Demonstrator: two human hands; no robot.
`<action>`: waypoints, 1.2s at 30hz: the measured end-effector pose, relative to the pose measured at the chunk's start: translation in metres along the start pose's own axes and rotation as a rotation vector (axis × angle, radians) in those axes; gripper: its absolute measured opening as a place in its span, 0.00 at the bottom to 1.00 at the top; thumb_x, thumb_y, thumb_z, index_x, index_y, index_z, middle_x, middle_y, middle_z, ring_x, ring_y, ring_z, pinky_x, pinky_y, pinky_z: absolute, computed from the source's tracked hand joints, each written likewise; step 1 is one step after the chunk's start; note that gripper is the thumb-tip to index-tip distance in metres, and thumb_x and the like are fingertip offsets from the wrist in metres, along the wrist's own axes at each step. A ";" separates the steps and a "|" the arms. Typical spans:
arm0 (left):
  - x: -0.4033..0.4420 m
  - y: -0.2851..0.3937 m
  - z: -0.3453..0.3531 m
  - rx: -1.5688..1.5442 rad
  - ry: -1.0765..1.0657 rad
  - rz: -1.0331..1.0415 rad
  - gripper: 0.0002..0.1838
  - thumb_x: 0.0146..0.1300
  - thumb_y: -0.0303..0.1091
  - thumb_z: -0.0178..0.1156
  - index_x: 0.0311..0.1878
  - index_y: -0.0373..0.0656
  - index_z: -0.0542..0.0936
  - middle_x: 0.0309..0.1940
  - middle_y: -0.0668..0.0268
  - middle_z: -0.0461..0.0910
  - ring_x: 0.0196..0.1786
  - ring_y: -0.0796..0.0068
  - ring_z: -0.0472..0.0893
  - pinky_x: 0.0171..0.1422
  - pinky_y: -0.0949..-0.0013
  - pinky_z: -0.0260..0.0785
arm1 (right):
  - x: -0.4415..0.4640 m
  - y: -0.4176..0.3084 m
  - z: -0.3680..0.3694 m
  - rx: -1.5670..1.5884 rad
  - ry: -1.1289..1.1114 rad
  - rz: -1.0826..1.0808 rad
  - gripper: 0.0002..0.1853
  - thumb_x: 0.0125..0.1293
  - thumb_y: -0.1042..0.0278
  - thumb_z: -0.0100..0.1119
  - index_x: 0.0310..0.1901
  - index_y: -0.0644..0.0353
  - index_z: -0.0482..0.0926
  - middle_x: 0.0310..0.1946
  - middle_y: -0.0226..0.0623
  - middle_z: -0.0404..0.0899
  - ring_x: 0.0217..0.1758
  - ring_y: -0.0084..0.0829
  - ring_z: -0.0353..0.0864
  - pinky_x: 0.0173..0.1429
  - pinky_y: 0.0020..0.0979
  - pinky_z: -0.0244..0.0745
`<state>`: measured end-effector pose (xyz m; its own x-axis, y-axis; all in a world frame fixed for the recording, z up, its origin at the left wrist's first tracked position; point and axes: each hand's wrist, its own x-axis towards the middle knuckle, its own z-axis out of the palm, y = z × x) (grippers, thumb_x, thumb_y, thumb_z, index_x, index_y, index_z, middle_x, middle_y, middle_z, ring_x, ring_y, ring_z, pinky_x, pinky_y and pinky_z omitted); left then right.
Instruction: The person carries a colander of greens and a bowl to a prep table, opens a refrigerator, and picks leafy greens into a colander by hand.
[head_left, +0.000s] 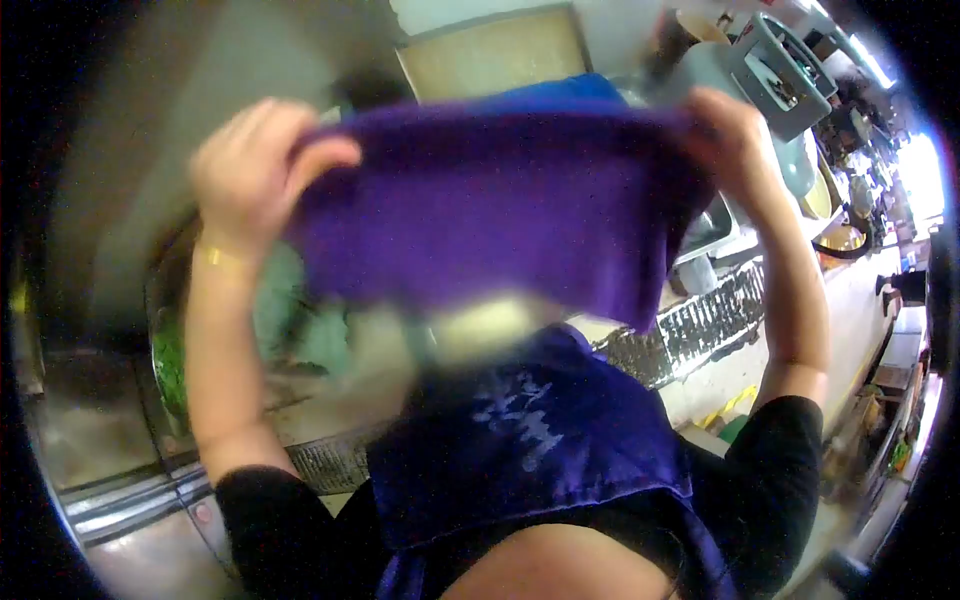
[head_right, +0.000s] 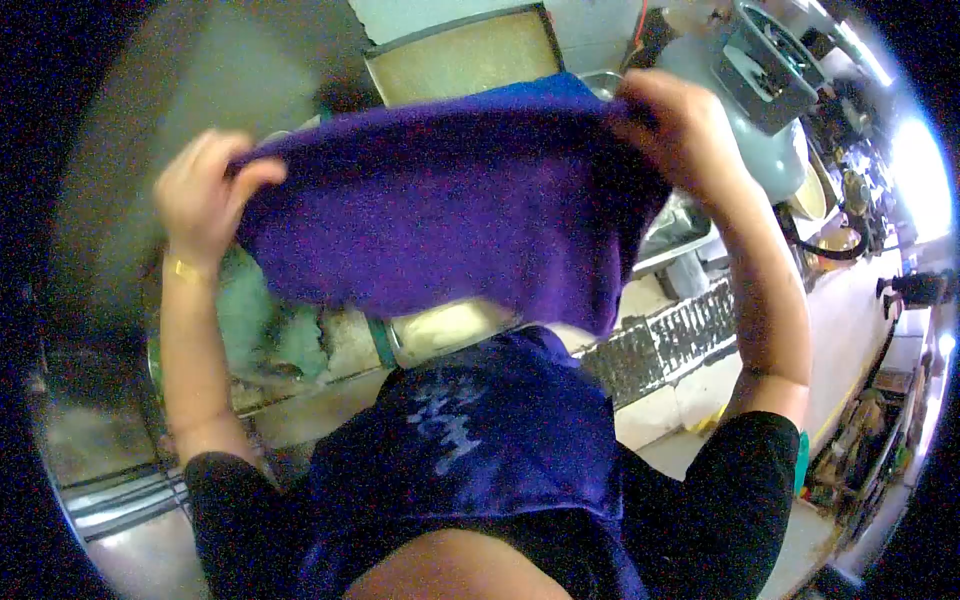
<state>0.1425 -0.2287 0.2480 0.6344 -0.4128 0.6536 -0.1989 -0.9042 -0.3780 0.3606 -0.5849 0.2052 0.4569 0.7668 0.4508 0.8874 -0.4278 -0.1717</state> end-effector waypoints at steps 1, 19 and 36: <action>0.007 -0.010 0.007 0.035 -0.029 -0.023 0.19 0.50 0.50 0.66 0.31 0.44 0.76 0.25 0.64 0.76 0.25 0.63 0.76 0.28 0.66 0.68 | 0.011 0.010 0.001 -0.018 0.037 -0.008 0.10 0.54 0.68 0.62 0.35 0.59 0.73 0.31 0.45 0.75 0.37 0.50 0.76 0.39 0.40 0.72; -0.194 0.150 0.044 -0.641 -0.337 -0.564 0.14 0.37 0.26 0.67 0.32 0.46 0.79 0.28 0.64 0.74 0.36 0.59 0.74 0.43 0.60 0.66 | -0.140 -0.017 0.133 0.212 -0.290 0.162 0.12 0.48 0.74 0.64 0.36 0.56 0.76 0.29 0.39 0.76 0.35 0.45 0.77 0.37 0.41 0.72; -0.306 0.090 -0.048 -0.681 -0.244 -0.875 0.13 0.50 0.31 0.65 0.41 0.49 0.82 0.43 0.65 0.79 0.47 0.63 0.77 0.60 0.60 0.65 | -0.036 -0.175 0.145 0.182 -0.172 -0.256 0.10 0.51 0.66 0.63 0.34 0.59 0.78 0.29 0.40 0.76 0.32 0.44 0.74 0.38 0.40 0.69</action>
<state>-0.1054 -0.1890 0.0461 0.8688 0.3553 0.3448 0.0667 -0.7742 0.6295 0.1980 -0.4680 0.0920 0.2084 0.9140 0.3481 0.9638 -0.1313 -0.2322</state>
